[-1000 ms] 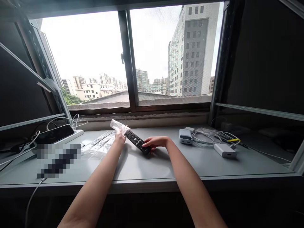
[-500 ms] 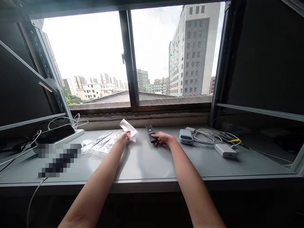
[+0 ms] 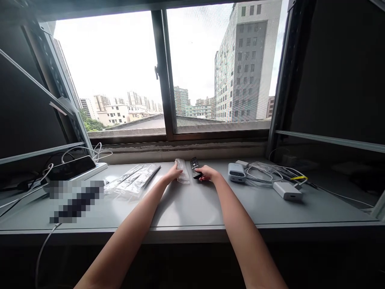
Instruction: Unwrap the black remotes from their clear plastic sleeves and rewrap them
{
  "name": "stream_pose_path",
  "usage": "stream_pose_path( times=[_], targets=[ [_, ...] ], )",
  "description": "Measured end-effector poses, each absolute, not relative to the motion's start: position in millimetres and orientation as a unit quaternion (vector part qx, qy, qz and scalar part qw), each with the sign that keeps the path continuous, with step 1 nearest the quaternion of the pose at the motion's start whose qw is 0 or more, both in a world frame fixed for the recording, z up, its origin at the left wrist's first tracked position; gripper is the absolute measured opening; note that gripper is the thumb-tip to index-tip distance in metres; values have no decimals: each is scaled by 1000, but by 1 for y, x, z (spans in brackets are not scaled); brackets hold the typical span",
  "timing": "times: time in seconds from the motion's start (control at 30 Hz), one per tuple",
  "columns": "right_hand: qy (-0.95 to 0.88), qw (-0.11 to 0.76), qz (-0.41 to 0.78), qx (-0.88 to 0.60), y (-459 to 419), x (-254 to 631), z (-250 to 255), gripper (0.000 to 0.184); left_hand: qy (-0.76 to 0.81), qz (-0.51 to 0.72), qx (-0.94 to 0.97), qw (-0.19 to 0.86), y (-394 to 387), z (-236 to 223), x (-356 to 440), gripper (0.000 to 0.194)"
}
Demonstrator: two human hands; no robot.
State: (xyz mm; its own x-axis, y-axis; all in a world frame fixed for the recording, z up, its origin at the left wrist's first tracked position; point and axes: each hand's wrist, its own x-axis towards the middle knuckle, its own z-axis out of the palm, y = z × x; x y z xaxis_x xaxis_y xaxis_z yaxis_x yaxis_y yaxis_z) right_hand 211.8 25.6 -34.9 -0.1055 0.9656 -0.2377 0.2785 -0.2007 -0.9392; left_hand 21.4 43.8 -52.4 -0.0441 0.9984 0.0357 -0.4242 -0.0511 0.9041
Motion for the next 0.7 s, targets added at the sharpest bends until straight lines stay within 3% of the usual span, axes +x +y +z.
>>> stream_pose_path(
  times=[0.27,0.53,0.7],
  targets=[
    [-545,337,507,-576,28,210,-38,24,540,480,613,319,32,-48,26,22],
    [-586,326,430,-604,29,207,-41,16,549,407,664,304,27,-51,23,11],
    [-627,306,365,-617,29,207,-44,51,557,369,700,252,30,-56,22,14]
  ],
)
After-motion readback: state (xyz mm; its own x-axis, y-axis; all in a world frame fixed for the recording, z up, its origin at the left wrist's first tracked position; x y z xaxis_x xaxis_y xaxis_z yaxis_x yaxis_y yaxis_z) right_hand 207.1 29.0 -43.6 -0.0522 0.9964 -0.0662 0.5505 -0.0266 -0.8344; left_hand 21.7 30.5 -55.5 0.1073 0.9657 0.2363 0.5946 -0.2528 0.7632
